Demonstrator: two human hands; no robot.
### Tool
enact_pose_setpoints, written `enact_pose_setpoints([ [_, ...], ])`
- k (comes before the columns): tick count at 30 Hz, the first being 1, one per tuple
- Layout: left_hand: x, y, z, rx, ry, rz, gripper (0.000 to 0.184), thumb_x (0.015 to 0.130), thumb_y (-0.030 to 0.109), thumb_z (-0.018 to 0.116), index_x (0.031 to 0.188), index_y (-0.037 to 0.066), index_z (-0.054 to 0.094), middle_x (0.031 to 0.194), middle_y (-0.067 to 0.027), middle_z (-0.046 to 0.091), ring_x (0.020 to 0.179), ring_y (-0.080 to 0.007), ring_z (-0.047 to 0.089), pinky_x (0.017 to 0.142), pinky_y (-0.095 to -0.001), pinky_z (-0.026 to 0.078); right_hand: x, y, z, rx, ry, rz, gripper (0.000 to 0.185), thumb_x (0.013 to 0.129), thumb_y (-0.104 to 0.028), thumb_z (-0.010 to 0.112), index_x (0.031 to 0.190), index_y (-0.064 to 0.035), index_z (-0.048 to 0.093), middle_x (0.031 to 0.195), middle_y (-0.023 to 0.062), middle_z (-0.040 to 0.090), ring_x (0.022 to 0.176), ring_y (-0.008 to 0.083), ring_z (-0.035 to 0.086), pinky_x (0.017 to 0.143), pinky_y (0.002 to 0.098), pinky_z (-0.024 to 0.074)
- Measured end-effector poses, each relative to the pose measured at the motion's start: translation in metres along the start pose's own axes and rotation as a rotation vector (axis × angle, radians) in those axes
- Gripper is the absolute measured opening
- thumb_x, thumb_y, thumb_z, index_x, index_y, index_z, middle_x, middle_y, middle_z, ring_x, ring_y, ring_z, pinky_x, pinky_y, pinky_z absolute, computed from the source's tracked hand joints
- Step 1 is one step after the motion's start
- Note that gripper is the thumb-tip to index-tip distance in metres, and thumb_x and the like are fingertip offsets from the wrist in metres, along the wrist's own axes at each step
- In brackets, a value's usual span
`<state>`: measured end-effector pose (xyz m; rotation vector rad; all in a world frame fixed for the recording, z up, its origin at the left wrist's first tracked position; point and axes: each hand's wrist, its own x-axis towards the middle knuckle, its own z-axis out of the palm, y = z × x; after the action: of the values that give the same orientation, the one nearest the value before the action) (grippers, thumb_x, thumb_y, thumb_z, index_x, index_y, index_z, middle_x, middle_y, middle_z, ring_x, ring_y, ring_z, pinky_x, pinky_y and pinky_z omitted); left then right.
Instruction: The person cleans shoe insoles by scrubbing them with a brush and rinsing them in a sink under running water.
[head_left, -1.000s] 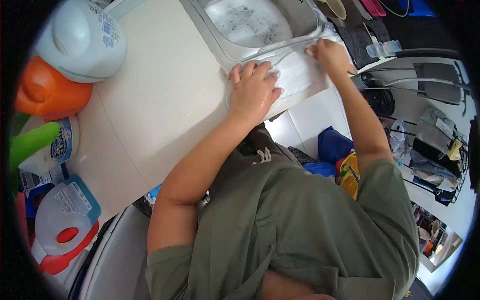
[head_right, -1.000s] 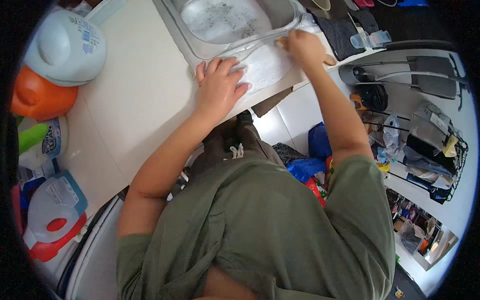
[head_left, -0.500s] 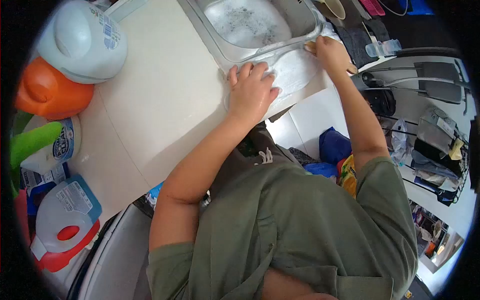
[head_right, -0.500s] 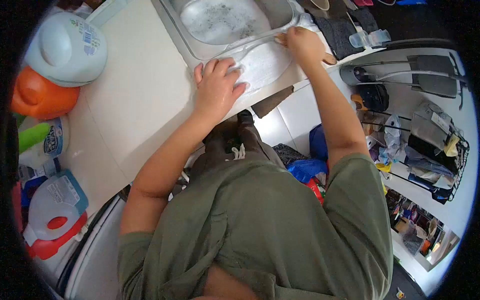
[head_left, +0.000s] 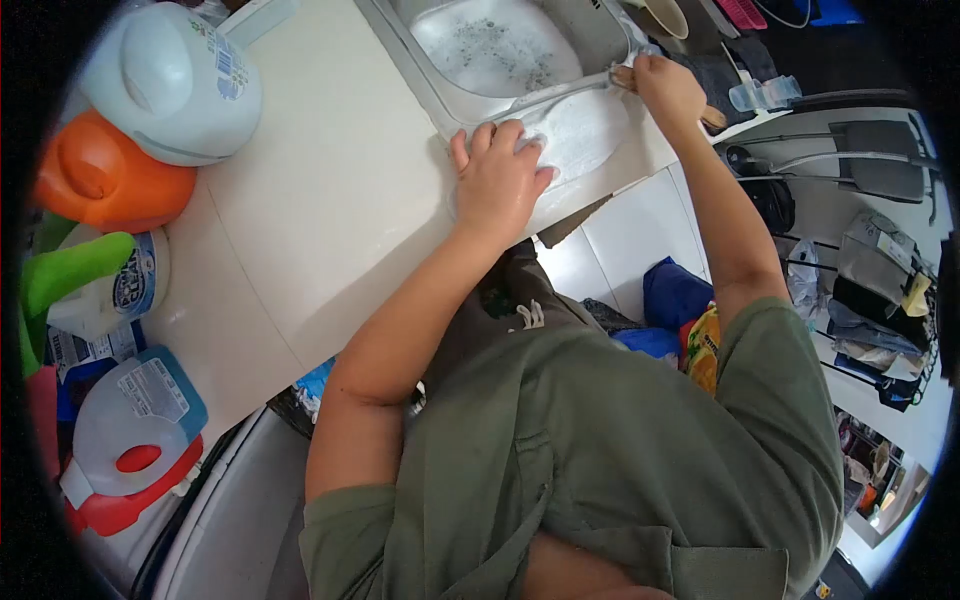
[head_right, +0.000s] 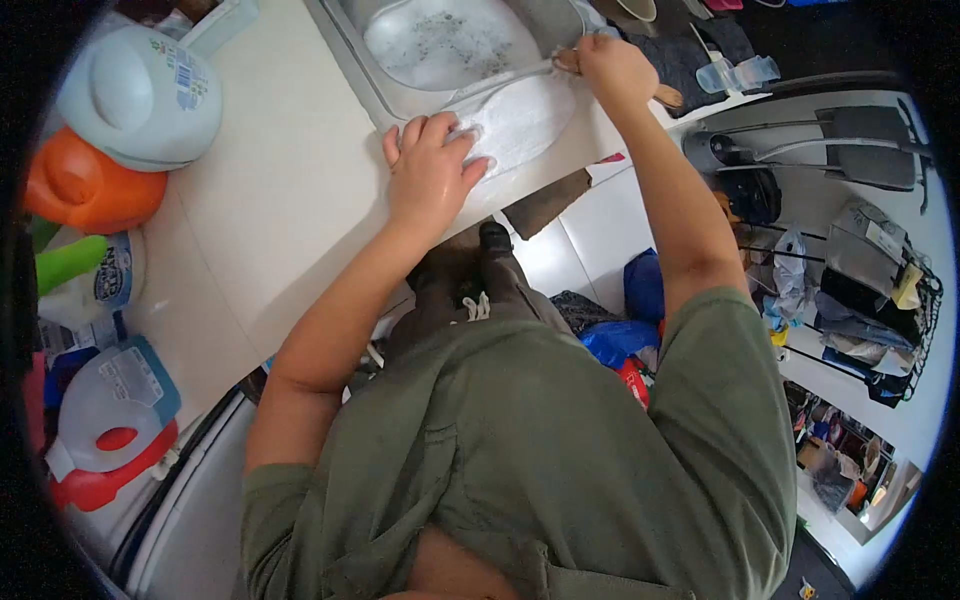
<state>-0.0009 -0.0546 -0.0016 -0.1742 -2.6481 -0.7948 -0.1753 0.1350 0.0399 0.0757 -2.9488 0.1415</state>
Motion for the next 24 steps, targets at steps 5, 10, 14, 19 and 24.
enact_pose_setpoints([
  [5, 0.006, -0.002, -0.008, 0.078, 0.009, 0.006, 0.028, 0.069, 0.028, 0.068, 0.091, 0.010, 0.065, 0.111, -0.0039, 0.052, 0.108, -0.0241, 0.042, 0.095, -0.0526, 0.022, -0.024, -0.016, -0.015, 0.138, -0.051, 0.007, 0.039, 0.080, -0.042, 0.040, 0.082, -0.0132, 0.067, 0.078, 0.0132, 0.064, 0.075, 0.0327, 0.062, 0.067, 0.0424, 0.0472],
  [10, -0.022, -0.013, -0.028, 0.097, -0.069, -0.044, 0.028, 0.071, 0.025, 0.066, 0.095, 0.010, 0.063, 0.119, -0.0021, 0.050, 0.113, -0.0241, 0.040, 0.095, -0.0583, 0.018, -0.058, -0.053, -0.016, 0.299, -0.255, -0.134, 0.034, 0.078, -0.039, 0.044, 0.078, -0.0146, 0.067, 0.069, 0.0083, 0.065, 0.068, 0.0282, 0.062, 0.065, 0.0409, 0.0476],
  [14, -0.022, -0.021, -0.028, 0.165, -0.140, -0.024, 0.024, 0.073, 0.021, 0.064, 0.096, 0.012, 0.064, 0.119, -0.0003, 0.050, 0.113, -0.0237, 0.040, 0.095, -0.0587, 0.018, -0.079, -0.071, 0.008, 0.206, -0.271, -0.257, 0.033, 0.078, -0.037, 0.044, 0.079, -0.0130, 0.067, 0.076, 0.0120, 0.065, 0.070, 0.0319, 0.062, 0.069, 0.0453, 0.0466],
  [19, -0.024, -0.023, -0.027, 0.100, -0.051, 0.016, 0.021, 0.074, 0.014, 0.060, 0.095, 0.015, 0.066, 0.116, 0.0015, 0.052, 0.111, -0.0236, 0.042, 0.095, -0.0585, 0.019, -0.044, -0.044, 0.003, 0.121, -0.294, -0.230, 0.036, 0.078, -0.038, 0.043, 0.080, -0.0107, 0.066, 0.076, 0.0137, 0.064, 0.074, 0.0310, 0.062, 0.070, 0.0417, 0.0474],
  [24, 0.002, -0.025, -0.031, 0.114, -0.119, -0.041, 0.023, 0.076, 0.015, 0.057, 0.099, 0.011, 0.062, 0.101, -0.0014, 0.059, 0.100, -0.0220, 0.050, 0.093, -0.0515, 0.025, -0.066, -0.071, 0.001, 0.250, -0.410, -0.065, 0.038, 0.077, -0.036, 0.042, 0.080, -0.0063, 0.065, 0.084, 0.0178, 0.062, 0.080, 0.0361, 0.059, 0.074, 0.0419, 0.0458],
])
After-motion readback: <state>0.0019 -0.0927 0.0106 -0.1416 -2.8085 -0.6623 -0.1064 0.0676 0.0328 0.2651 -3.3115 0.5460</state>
